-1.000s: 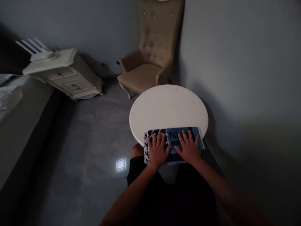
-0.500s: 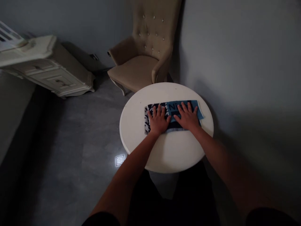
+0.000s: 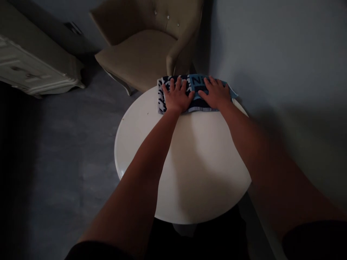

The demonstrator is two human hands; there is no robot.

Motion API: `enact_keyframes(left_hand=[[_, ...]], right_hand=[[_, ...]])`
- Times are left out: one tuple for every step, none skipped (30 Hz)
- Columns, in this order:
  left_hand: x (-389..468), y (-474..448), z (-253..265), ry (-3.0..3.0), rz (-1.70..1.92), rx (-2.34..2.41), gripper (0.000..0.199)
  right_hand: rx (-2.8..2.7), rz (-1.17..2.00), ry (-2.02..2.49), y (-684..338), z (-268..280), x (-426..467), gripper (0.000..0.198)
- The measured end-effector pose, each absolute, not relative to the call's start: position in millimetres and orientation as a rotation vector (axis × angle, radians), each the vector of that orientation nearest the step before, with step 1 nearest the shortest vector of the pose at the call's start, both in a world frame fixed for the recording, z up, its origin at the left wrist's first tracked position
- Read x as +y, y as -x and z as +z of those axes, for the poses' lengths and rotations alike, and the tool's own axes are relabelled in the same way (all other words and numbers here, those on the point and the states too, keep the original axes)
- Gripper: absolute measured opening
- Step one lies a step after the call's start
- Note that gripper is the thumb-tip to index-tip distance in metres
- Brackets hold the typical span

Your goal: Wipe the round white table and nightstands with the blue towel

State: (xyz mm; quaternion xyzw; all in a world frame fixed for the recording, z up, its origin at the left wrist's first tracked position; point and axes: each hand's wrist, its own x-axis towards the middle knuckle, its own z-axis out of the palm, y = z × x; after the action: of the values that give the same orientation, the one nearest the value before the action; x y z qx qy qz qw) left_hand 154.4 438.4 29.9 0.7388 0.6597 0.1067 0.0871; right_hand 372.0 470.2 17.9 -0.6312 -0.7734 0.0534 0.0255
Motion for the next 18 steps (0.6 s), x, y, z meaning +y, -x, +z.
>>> enact_keyframes(left_hand=[[442.3,-154.8,29.0,-2.203,0.325,1.961,0.082],[444.1,-155.3,28.4,-2.206,0.333,1.957,0.083],[443.7,-155.9,28.3,-2.209,0.340,1.954,0.083],[441.2,-156.9,28.6,-2.211,0.346,1.951,0.084],[436.8,-158.4,29.2,-2.211,0.350,1.946,0.084],[430.6,-160.6,30.2,-2.211,0.351,1.941,0.083],[422.7,-163.5,31.4,-2.209,0.350,1.933,0.083],[413.3,-167.2,32.7,-2.208,0.349,1.924,0.083],[402.6,-171.7,34.0,-2.208,0.349,1.914,0.083],[390.7,-176.8,35.1,-2.208,0.349,1.902,0.083],[377.9,-182.3,36.1,-2.209,0.350,1.890,0.082],[364.3,-188.1,36.8,-2.213,0.354,1.880,0.082],[350.1,-193.8,37.3,-2.218,0.359,1.870,0.082],[335.5,-199.4,37.6,-2.225,0.364,1.863,0.081],[320.3,-204.5,37.6,-2.233,0.365,1.858,0.081],[304.8,-209.1,37.6,-2.241,0.364,1.853,0.082],[288.7,-212.9,37.4,-2.252,0.361,1.849,0.082],[272.2,-215.9,37.0,-2.263,0.355,1.843,0.082]], right_hand=[[-2.396,0.174,1.942,-373.5,17.7,473.6,0.094],[-2.401,0.181,1.935,-374.9,18.2,474.6,0.094],[-2.405,0.184,1.933,-376.3,19.2,473.5,0.094],[-2.406,0.184,1.937,-377.8,20.6,470.3,0.095],[-2.405,0.181,1.946,-379.5,22.3,465.3,0.095],[-2.404,0.175,1.956,-381.7,24.1,458.5,0.095],[-2.404,0.168,1.967,-384.5,25.9,449.9,0.095],[-2.405,0.157,1.978,-387.9,27.6,439.6,0.094],[-2.405,0.141,1.989,-391.9,29.3,427.8,0.094],[-2.403,0.124,2.002,-396.4,31.0,414.5,0.093],[-2.399,0.108,2.016,-401.1,32.6,399.8,0.092],[-2.392,0.095,2.033,-406.0,34.1,384.1,0.091],[-2.383,0.087,2.052,-410.7,35.7,367.5,0.090],[-2.373,0.083,2.071,-415.2,37.2,350.1,0.089],[-2.364,0.080,2.088,-419.3,38.5,332.1,0.089],[-2.356,0.078,2.105,-423.0,39.7,313.6,0.088],[-2.347,0.074,2.122,-426.0,40.5,294.7,0.087],[-2.339,0.071,2.138,-428.6,41.0,275.4,0.086]])
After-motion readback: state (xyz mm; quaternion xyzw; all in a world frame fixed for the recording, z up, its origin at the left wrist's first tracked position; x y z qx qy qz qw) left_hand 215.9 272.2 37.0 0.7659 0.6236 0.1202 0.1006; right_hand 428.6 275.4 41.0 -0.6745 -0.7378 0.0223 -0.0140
